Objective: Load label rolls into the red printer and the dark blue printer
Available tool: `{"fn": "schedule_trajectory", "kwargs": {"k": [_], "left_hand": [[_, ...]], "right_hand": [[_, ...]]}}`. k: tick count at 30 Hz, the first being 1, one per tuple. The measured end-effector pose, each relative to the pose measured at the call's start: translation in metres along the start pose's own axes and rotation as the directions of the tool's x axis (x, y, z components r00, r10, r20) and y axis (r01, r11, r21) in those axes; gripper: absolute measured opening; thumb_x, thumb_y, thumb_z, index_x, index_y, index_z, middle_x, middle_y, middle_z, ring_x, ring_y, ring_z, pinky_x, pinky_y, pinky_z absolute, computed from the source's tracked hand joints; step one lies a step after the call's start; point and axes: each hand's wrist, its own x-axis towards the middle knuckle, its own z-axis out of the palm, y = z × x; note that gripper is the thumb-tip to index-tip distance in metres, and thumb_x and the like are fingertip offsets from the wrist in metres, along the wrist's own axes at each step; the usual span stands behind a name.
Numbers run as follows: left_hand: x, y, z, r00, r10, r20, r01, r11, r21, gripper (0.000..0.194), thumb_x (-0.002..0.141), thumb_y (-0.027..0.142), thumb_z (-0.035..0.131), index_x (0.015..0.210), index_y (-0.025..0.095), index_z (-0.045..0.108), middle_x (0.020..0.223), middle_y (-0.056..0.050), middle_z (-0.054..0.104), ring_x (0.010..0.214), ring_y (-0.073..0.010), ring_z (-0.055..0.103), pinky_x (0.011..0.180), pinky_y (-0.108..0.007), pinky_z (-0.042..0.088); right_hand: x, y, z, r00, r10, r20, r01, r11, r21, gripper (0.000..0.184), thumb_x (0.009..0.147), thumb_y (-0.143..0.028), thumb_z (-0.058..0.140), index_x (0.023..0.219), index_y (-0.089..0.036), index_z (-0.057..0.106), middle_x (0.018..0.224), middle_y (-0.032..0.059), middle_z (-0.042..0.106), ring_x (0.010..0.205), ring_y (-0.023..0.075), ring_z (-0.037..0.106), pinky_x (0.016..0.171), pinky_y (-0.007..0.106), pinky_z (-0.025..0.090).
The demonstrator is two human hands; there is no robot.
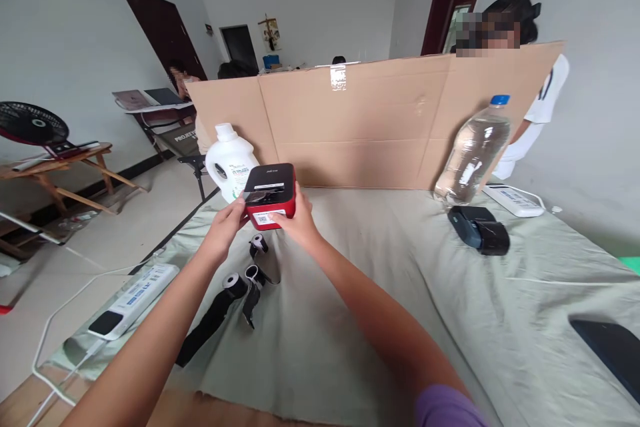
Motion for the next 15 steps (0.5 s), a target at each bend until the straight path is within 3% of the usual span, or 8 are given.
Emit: {"fn": "schedule_trajectory", "kwargs": {"k": [4, 8, 11, 15], "left_hand": [[-0.065, 0.011, 0.064, 0.984, 0.15, 0.099, -0.16, 0.982, 0.105, 0.045, 0.098, 0.046, 0.052, 0.137, 0.027, 0.063, 0.141, -0.002, 0.064, 0.146, -0.0246, 0.044, 0.122, -0.04, 0.036], [-0.117, -0.021, 0.115, 0.962, 0.217, 0.163, -0.224, 0.974, 0.024, 0.052, 0.102, 0.051, 0.04, 0.145, 0.028, 0.055, 0.152, -0.003, 0.054, 0.15, -0.0223, 0.038, 0.125, -0.039, 0.031], [-0.133, -0.052, 0.132, 0.956, 0.193, 0.221, -0.193, 0.981, -0.025, 0.06, 0.1, 0.057, 0.04, 0.148, 0.023, 0.052, 0.157, -0.006, 0.049, 0.15, -0.0226, 0.038, 0.126, -0.038, 0.029], [-0.133, -0.073, 0.135, 0.957, 0.168, 0.236, -0.168, 0.986, -0.02, 0.067, 0.097, 0.063, 0.043, 0.15, 0.022, 0.05, 0.159, -0.006, 0.045, 0.151, -0.0233, 0.036, 0.127, -0.038, 0.028]], "right_hand": [[-0.054, -0.026, -0.075, 0.994, -0.082, -0.074, 0.075, 0.993, -0.091, 0.095, 0.074, -0.041, 0.08, 0.157, -0.033, 0.034, 0.149, 0.0069, 0.052, 0.137, 0.0338, 0.048, 0.11, 0.05, 0.045], [-0.112, -0.027, -0.132, 0.98, -0.132, -0.147, 0.085, 0.953, -0.292, 0.092, 0.076, -0.042, 0.079, 0.156, -0.029, 0.035, 0.144, 0.0121, 0.052, 0.132, 0.0337, 0.049, 0.11, 0.053, 0.043], [-0.137, -0.012, -0.151, 0.976, -0.139, -0.166, 0.059, 0.91, -0.41, 0.088, 0.077, -0.041, 0.077, 0.154, -0.027, 0.036, 0.137, 0.0132, 0.054, 0.127, 0.0332, 0.05, 0.11, 0.056, 0.042], [-0.142, 0.01, -0.155, 0.98, -0.152, -0.125, 0.083, 0.895, -0.439, 0.083, 0.082, -0.041, 0.072, 0.154, -0.025, 0.034, 0.137, 0.0129, 0.054, 0.128, 0.0319, 0.05, 0.11, 0.055, 0.042]]}}
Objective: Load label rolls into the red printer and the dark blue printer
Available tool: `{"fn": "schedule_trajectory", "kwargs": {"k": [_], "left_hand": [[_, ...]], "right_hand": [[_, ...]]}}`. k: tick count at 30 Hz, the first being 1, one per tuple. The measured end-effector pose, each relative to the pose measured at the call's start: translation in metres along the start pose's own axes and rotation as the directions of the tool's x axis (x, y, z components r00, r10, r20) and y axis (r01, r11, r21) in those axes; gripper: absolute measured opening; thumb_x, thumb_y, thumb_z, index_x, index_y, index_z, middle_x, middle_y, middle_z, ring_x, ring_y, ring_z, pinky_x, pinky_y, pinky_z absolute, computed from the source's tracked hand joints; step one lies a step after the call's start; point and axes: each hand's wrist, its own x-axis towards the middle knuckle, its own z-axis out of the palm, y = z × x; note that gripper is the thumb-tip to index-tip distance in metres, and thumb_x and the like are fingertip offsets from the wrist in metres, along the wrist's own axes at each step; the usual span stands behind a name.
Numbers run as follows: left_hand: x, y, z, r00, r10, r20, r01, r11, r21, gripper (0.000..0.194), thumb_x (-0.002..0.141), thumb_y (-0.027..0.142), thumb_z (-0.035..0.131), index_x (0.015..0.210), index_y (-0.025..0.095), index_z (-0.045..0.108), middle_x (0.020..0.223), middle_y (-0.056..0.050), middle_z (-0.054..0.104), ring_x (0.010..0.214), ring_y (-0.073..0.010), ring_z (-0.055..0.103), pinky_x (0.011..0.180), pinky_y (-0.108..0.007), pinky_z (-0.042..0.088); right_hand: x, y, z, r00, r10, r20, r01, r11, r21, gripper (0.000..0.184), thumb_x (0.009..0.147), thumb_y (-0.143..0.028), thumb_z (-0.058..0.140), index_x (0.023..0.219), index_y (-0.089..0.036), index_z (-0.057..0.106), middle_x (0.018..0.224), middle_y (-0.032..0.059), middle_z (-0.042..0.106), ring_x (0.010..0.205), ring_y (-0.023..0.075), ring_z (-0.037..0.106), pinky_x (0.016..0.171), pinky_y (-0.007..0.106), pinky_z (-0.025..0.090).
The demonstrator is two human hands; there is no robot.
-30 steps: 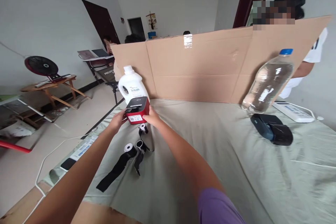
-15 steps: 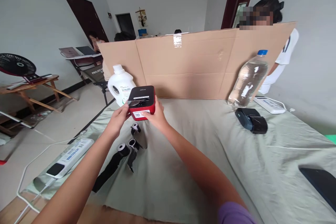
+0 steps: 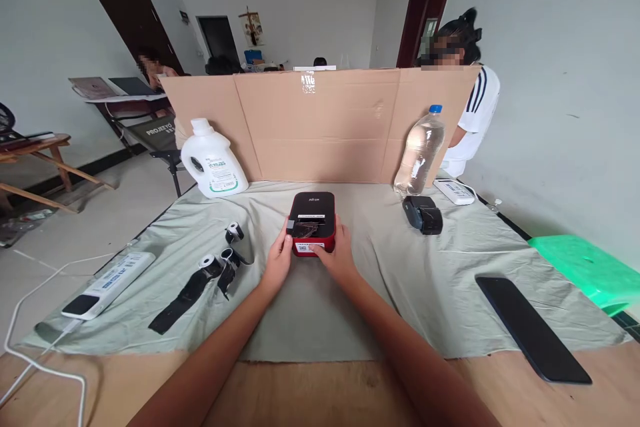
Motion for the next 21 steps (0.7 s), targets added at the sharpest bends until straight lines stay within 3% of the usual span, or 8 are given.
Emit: {"fn": "schedule_trajectory", "kwargs": {"k": [10, 21], "left_hand": [[0.004, -0.018, -0.002, 0.999, 0.001, 0.032, -0.002, 1.0, 0.027, 0.064, 0.099, 0.059, 0.042, 0.151, 0.022, 0.049, 0.16, -0.004, 0.043, 0.151, -0.0222, 0.036, 0.128, -0.037, 0.027], [-0.001, -0.013, -0.006, 0.999, 0.024, 0.028, -0.025, 0.998, 0.049, 0.057, 0.101, 0.052, 0.043, 0.15, 0.024, 0.049, 0.158, -0.006, 0.046, 0.151, -0.0237, 0.036, 0.126, -0.04, 0.03]], "right_hand": [[-0.004, 0.014, 0.005, 1.0, 0.018, -0.006, -0.018, 0.998, -0.062, 0.083, 0.083, -0.043, 0.072, 0.154, -0.024, 0.033, 0.133, 0.0135, 0.055, 0.126, 0.0317, 0.051, 0.109, 0.054, 0.043], [-0.003, 0.014, 0.005, 1.0, -0.009, -0.009, 0.008, 0.995, -0.102, 0.09, 0.082, -0.047, 0.071, 0.157, -0.019, 0.028, 0.138, 0.0178, 0.054, 0.132, 0.0346, 0.049, 0.112, 0.056, 0.04]]}}
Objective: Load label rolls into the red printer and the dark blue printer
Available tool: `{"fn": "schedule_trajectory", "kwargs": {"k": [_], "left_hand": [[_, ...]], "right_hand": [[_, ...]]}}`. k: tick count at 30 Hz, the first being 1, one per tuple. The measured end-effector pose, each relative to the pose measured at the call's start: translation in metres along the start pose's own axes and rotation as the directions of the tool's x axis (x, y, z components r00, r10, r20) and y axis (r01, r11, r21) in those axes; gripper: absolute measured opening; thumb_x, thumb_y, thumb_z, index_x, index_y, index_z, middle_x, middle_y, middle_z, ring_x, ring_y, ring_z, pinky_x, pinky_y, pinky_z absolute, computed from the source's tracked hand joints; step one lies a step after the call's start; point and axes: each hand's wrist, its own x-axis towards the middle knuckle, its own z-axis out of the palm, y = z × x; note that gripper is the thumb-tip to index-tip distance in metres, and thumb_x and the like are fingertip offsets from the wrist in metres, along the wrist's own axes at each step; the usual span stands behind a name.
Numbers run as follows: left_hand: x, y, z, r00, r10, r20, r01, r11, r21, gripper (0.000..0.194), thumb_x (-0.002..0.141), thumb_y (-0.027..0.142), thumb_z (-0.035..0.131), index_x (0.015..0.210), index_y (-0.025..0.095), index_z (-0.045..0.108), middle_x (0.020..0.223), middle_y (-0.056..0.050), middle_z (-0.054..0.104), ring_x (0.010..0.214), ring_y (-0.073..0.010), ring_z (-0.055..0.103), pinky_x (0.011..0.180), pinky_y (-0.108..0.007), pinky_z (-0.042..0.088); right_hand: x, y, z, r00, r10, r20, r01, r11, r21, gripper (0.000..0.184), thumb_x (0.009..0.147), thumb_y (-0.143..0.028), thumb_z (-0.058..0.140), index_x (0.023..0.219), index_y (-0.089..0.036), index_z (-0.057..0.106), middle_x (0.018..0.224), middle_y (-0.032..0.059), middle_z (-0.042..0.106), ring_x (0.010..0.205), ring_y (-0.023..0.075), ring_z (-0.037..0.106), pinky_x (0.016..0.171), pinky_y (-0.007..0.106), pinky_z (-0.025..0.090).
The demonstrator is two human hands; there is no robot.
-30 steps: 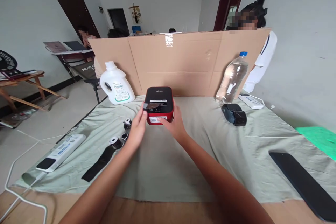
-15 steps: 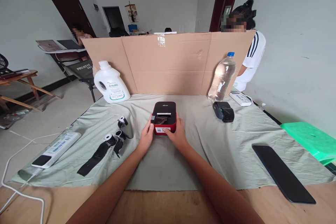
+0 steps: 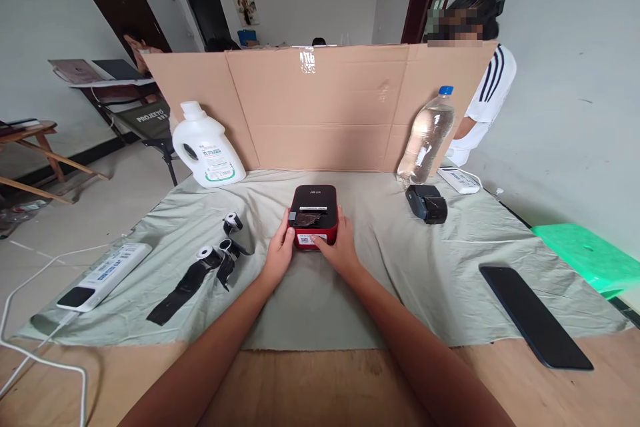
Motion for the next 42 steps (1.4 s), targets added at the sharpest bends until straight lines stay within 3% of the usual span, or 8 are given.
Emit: {"fn": "schedule_trajectory", "kwargs": {"k": [7, 17, 23, 29, 32, 34, 39, 42], "left_hand": [[0.004, 0.003, -0.008, 0.998, 0.059, 0.013, -0.059, 0.998, 0.009, 0.04, 0.101, 0.046, 0.045, 0.13, 0.021, 0.056, 0.141, -0.011, 0.061, 0.129, -0.0228, 0.059, 0.112, -0.04, 0.046], [0.018, -0.006, -0.007, 0.999, 0.025, -0.031, -0.024, 0.999, 0.046, 0.034, 0.102, 0.049, 0.035, 0.108, 0.024, 0.058, 0.12, -0.007, 0.068, 0.118, -0.0216, 0.063, 0.105, -0.036, 0.049], [0.015, -0.007, -0.008, 0.998, 0.068, -0.005, -0.068, 0.998, 0.003, 0.04, 0.102, 0.052, 0.036, 0.117, 0.023, 0.059, 0.134, -0.008, 0.064, 0.131, -0.0208, 0.056, 0.114, -0.038, 0.042], [0.011, -0.007, -0.011, 0.993, 0.114, 0.004, -0.114, 0.992, -0.057, 0.039, 0.103, 0.046, 0.04, 0.124, 0.022, 0.061, 0.147, -0.009, 0.056, 0.142, -0.0218, 0.048, 0.122, -0.042, 0.033], [0.011, -0.009, -0.013, 0.993, 0.119, 0.003, -0.119, 0.992, -0.039, 0.04, 0.104, 0.044, 0.039, 0.128, 0.022, 0.062, 0.147, -0.009, 0.057, 0.14, -0.0225, 0.05, 0.122, -0.043, 0.034], [0.011, -0.01, -0.013, 0.992, 0.129, 0.004, -0.128, 0.991, -0.037, 0.04, 0.104, 0.042, 0.039, 0.129, 0.022, 0.063, 0.147, -0.009, 0.057, 0.14, -0.0227, 0.05, 0.121, -0.043, 0.035], [0.012, -0.008, -0.014, 0.989, 0.147, 0.0, -0.146, 0.989, -0.034, 0.04, 0.104, 0.04, 0.038, 0.13, 0.022, 0.062, 0.146, -0.009, 0.058, 0.139, -0.022, 0.05, 0.121, -0.043, 0.035], [0.012, -0.01, -0.013, 0.99, 0.143, -0.002, -0.143, 0.989, -0.034, 0.04, 0.104, 0.039, 0.039, 0.13, 0.021, 0.063, 0.143, -0.01, 0.059, 0.137, -0.0221, 0.051, 0.12, -0.042, 0.035]], "right_hand": [[0.001, -0.001, -0.001, 1.0, 0.007, -0.001, -0.007, 1.0, 0.021, 0.094, 0.081, -0.048, 0.072, 0.158, -0.021, 0.027, 0.14, 0.0172, 0.053, 0.136, 0.0346, 0.047, 0.114, 0.055, 0.04], [0.003, -0.001, -0.002, 0.999, 0.036, 0.004, -0.036, 0.996, 0.083, 0.096, 0.078, -0.047, 0.076, 0.158, -0.024, 0.029, 0.143, 0.0144, 0.051, 0.136, 0.0319, 0.047, 0.117, 0.052, 0.038], [0.003, -0.005, -0.004, 0.997, 0.075, 0.023, -0.077, 0.993, 0.094, 0.095, 0.08, -0.051, 0.073, 0.159, -0.022, 0.028, 0.146, 0.0151, 0.048, 0.139, 0.031, 0.044, 0.118, 0.051, 0.036], [0.005, -0.007, -0.017, 0.995, 0.084, 0.045, -0.088, 0.99, 0.107, 0.067, 0.095, -0.057, 0.05, 0.154, -0.027, 0.041, 0.155, 0.0109, 0.044, 0.142, 0.028, 0.042, 0.114, 0.049, 0.042], [0.024, -0.009, -0.031, 0.997, 0.065, 0.032, -0.067, 0.995, 0.068, 0.052, 0.101, -0.053, 0.036, 0.134, -0.026, 0.064, 0.139, 0.0089, 0.062, 0.134, 0.0252, 0.05, 0.117, 0.048, 0.037], [0.046, -0.011, -0.038, 0.996, 0.066, 0.064, -0.068, 0.997, 0.029, 0.047, 0.101, -0.05, 0.038, 0.119, -0.024, 0.073, 0.122, 0.0085, 0.072, 0.123, 0.0254, 0.058, 0.113, 0.048, 0.041], [0.103, -0.027, -0.036, 0.958, 0.075, 0.275, -0.029, 0.986, -0.165, 0.035, 0.093, -0.038, 0.05, 0.113, -0.023, 0.075, 0.116, 0.0075, 0.075, 0.115, 0.0285, 0.06, 0.108, 0.05, 0.043], [0.114, -0.041, -0.025, 0.931, 0.019, 0.365, 0.001, 0.999, -0.055, 0.037, 0.094, -0.043, 0.051, 0.115, -0.021, 0.072, 0.107, 0.0082, 0.077, 0.105, 0.0264, 0.065, 0.101, 0.046, 0.048]]}}
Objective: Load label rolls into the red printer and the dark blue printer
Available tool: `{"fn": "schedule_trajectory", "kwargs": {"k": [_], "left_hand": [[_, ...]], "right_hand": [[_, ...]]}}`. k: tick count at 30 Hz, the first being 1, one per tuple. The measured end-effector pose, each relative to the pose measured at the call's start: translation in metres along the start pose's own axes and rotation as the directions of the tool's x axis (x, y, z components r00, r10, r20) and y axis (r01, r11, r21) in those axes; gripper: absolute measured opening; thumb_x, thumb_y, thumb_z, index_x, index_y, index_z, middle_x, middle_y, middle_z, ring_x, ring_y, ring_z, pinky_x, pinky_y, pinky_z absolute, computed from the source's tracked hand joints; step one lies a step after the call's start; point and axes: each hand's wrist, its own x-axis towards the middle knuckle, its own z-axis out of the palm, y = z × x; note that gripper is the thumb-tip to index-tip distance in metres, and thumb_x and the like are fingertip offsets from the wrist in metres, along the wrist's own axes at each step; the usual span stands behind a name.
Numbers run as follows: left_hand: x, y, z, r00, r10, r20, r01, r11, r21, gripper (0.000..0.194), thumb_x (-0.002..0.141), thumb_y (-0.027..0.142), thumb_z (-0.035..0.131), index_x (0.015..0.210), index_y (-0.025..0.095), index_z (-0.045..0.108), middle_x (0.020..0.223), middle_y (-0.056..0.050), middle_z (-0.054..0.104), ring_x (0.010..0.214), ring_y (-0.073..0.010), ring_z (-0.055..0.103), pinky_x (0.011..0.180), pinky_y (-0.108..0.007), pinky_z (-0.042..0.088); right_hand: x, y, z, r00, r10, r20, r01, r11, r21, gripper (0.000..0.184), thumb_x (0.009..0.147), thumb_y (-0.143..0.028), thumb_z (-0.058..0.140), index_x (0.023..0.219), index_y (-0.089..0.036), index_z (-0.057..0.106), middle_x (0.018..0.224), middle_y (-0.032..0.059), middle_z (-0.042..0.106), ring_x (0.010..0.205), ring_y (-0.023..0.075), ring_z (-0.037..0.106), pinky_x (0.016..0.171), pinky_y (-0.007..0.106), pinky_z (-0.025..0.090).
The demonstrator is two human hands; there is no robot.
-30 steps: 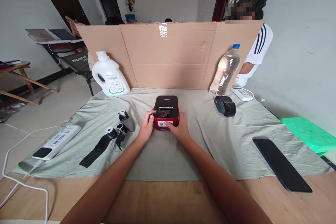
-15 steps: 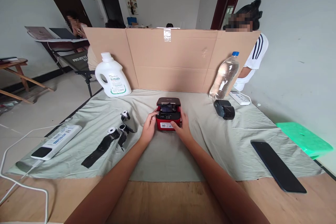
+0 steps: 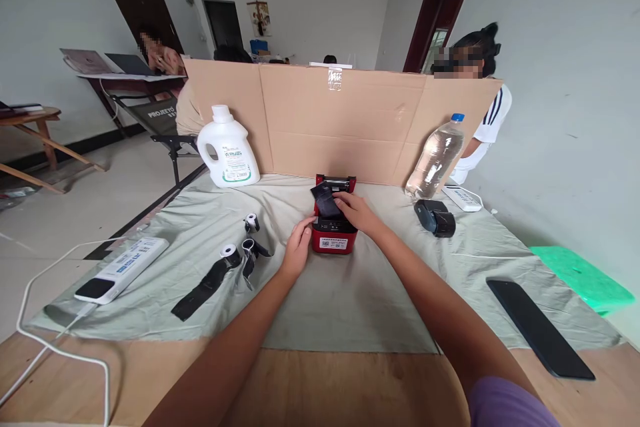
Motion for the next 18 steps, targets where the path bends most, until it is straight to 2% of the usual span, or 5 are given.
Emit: {"fn": "schedule_trajectory", "kwargs": {"k": [3, 6, 10, 13, 18], "left_hand": [[-0.001, -0.001, 0.001, 1.0, -0.012, -0.01, 0.012, 0.999, -0.04, 0.044, 0.103, 0.039, 0.042, 0.14, 0.021, 0.055, 0.145, -0.011, 0.056, 0.137, -0.0226, 0.051, 0.119, -0.042, 0.037], [-0.004, 0.003, 0.001, 0.998, 0.051, 0.023, -0.051, 0.999, -0.008, 0.052, 0.101, 0.04, 0.047, 0.149, 0.022, 0.045, 0.152, -0.012, 0.049, 0.142, -0.0239, 0.044, 0.12, -0.043, 0.035], [-0.005, 0.013, -0.002, 0.986, 0.148, 0.08, -0.154, 0.985, 0.073, 0.049, 0.1, 0.041, 0.048, 0.146, 0.024, 0.05, 0.151, -0.009, 0.053, 0.141, -0.026, 0.041, 0.122, -0.046, 0.031], [-0.004, 0.016, -0.003, 0.985, 0.156, 0.08, -0.161, 0.985, 0.069, 0.048, 0.1, 0.042, 0.048, 0.143, 0.024, 0.053, 0.149, -0.008, 0.055, 0.138, -0.0276, 0.043, 0.121, -0.047, 0.032], [-0.003, 0.014, -0.004, 0.977, 0.191, 0.093, -0.2, 0.975, 0.097, 0.048, 0.101, 0.041, 0.046, 0.144, 0.023, 0.052, 0.151, -0.008, 0.053, 0.139, -0.0277, 0.043, 0.12, -0.049, 0.032]], "right_hand": [[0.003, -0.009, 0.006, 1.0, -0.005, -0.015, 0.009, 0.966, 0.257, 0.046, 0.097, -0.055, 0.044, 0.108, -0.018, 0.068, 0.088, 0.0081, 0.077, 0.074, 0.0201, 0.068, 0.078, 0.037, 0.055], [0.009, -0.006, 0.007, 0.999, 0.037, 0.009, -0.038, 0.961, 0.274, 0.045, 0.093, -0.058, 0.051, 0.097, -0.017, 0.068, 0.081, 0.0087, 0.077, 0.057, 0.0161, 0.061, 0.063, 0.032, 0.053], [0.026, 0.005, 0.004, 0.98, -0.007, 0.197, 0.016, 0.999, -0.043, 0.026, 0.088, -0.038, 0.059, 0.092, -0.019, 0.075, 0.091, 0.0083, 0.079, 0.079, 0.0212, 0.07, 0.079, 0.036, 0.055], [0.041, 0.008, 0.005, 0.94, 0.029, 0.339, 0.092, 0.938, -0.334, 0.018, 0.079, -0.023, 0.064, 0.089, -0.022, 0.079, 0.098, 0.0056, 0.079, 0.098, 0.0257, 0.071, 0.093, 0.039, 0.052], [0.061, 0.001, 0.015, 0.866, 0.244, 0.436, 0.029, 0.847, -0.531, 0.013, 0.061, -0.015, 0.074, 0.067, -0.026, 0.077, 0.072, 0.0036, 0.074, 0.089, 0.0291, 0.07, 0.083, 0.039, 0.054]]}}
